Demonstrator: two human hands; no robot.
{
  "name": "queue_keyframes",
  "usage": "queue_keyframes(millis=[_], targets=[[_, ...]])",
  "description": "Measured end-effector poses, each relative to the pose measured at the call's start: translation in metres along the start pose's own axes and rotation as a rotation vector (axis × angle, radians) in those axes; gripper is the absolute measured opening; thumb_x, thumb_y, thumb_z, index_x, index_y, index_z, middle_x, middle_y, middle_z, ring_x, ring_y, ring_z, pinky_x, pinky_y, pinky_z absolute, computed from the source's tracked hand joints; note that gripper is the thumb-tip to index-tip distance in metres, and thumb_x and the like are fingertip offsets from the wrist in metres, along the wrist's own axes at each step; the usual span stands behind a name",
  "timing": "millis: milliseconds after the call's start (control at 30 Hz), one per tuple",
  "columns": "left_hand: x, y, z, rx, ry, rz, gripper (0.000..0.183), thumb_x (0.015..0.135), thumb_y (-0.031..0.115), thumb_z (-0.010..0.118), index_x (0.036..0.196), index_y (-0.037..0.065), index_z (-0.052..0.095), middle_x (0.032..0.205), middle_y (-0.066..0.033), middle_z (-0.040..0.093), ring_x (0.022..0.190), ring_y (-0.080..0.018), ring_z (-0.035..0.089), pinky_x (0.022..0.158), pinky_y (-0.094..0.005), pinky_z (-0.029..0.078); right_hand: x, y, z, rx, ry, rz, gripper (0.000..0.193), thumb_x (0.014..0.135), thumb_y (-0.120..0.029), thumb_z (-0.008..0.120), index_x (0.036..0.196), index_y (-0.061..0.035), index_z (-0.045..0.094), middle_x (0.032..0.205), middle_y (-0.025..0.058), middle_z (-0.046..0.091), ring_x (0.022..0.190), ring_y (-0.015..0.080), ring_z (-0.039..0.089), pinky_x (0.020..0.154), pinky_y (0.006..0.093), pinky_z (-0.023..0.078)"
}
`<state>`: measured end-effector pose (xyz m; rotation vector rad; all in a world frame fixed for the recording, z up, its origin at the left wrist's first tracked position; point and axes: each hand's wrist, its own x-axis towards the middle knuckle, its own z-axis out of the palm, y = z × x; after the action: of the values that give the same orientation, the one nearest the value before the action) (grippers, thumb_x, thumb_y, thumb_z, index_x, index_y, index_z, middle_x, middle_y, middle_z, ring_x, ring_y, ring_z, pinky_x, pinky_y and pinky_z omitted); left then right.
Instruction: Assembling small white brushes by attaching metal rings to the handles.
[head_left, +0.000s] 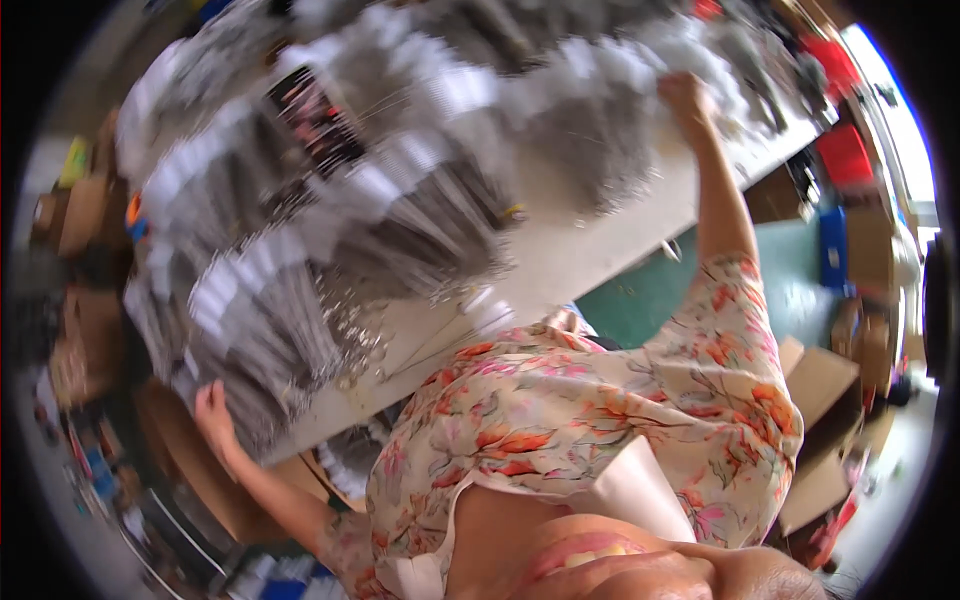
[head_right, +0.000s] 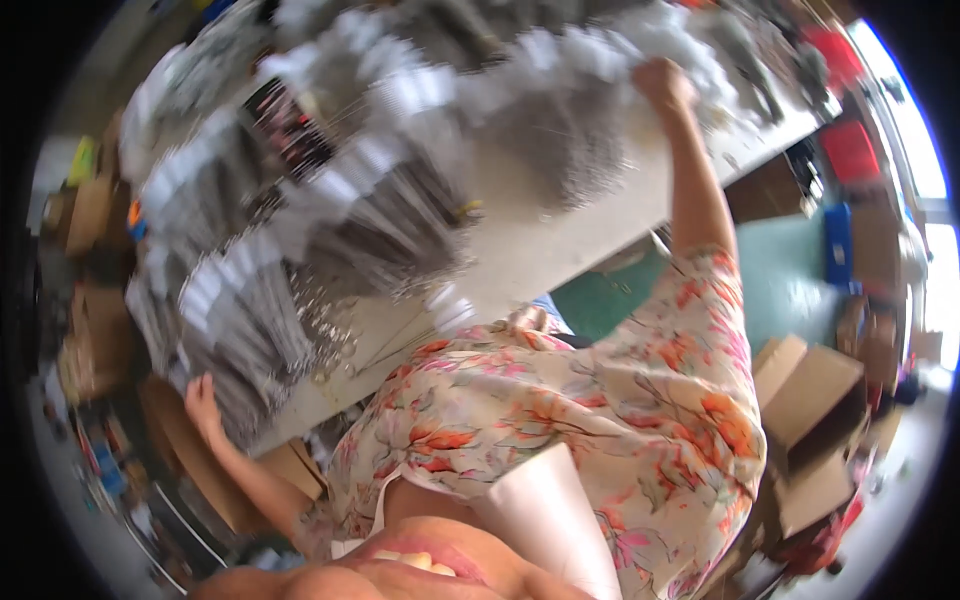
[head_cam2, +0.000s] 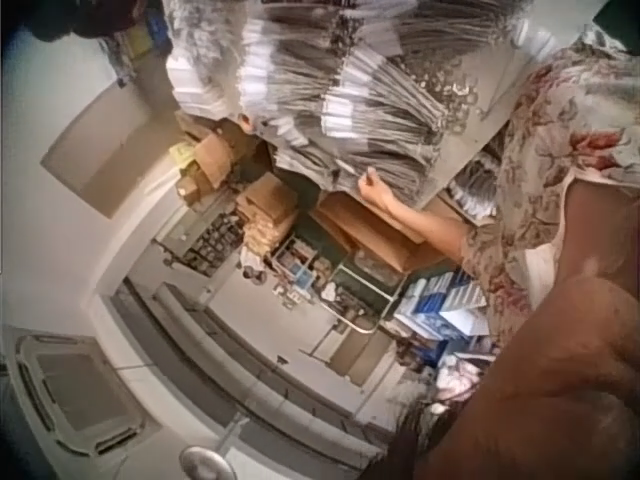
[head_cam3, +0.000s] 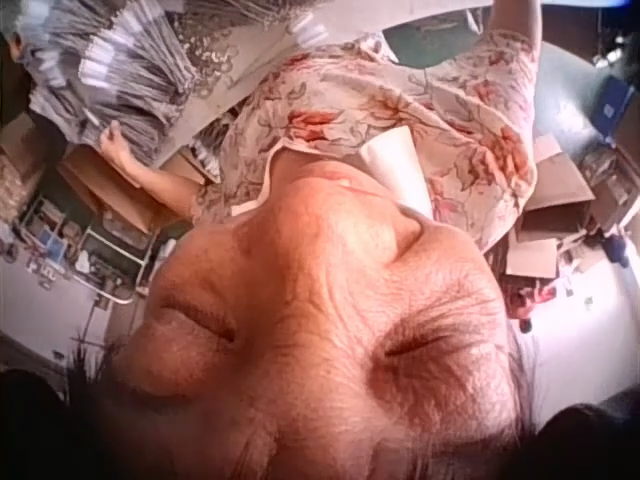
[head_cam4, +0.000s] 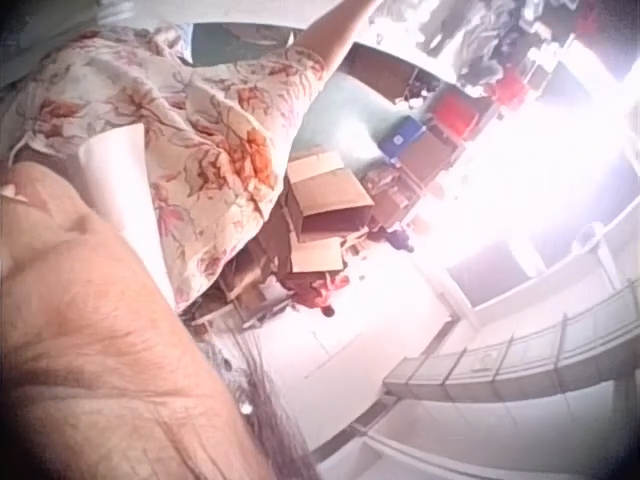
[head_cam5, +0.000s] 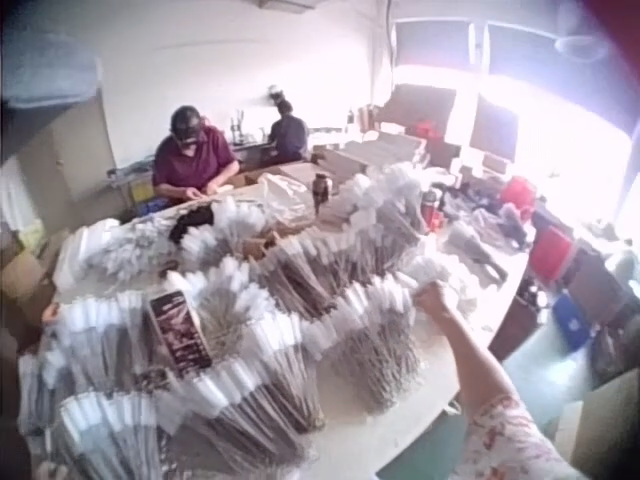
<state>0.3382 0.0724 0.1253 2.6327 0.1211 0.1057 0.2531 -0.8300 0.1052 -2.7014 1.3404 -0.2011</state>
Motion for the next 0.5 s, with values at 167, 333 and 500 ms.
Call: queue_keyframes(millis=[167, 333, 500], targets=[[-0.01, -0.023, 0.008, -0.032, 0.09, 0.001, 0.015, 0.083, 0.014, 0.06, 0.084, -0.001, 0.061, 0.074, -0.0062, 0.064, 0.067, -0.0135, 0.057, 0.067, -0.0257, 0.046, -0.008, 0.002, -0.006, 0.104, 0.084, -0.105, 0.036, 0.067, -0.041, 0.064, 0.09, -0.0152, 0.07, 0.089, 0.0102, 0.067, 0.086, 0.0268, 0.064, 0.077, 0.0374, 0.049], [-0.019, -0.018, -0.004, -0.077, 0.079, -0.166, 0.014, 0.082, 0.01, 0.057, 0.079, -0.003, 0.061, 0.07, -0.0068, 0.064, 0.067, -0.0121, 0.059, 0.065, -0.0241, 0.045, 0.002, 0.003, -0.022, 0.372, 0.312, -0.085, 0.025, 0.069, -0.034, 0.069, 0.086, -0.0174, 0.072, 0.077, 0.0027, 0.068, 0.073, 0.0154, 0.063, 0.071, 0.0292, 0.047], [-0.01, -0.027, -0.009, -0.182, 0.247, -0.079, 0.012, 0.083, 0.009, 0.056, 0.085, -0.001, 0.062, 0.073, -0.004, 0.063, 0.068, -0.0091, 0.056, 0.067, -0.0227, 0.044, -0.016, -0.034, -0.063, 0.93, 0.605, -0.23, 0.028, 0.071, -0.029, 0.076, 0.085, -0.0056, 0.07, 0.06, -0.0057, 0.054, 0.05, 0.0028, 0.037, 0.047, 0.0183, 0.029]])
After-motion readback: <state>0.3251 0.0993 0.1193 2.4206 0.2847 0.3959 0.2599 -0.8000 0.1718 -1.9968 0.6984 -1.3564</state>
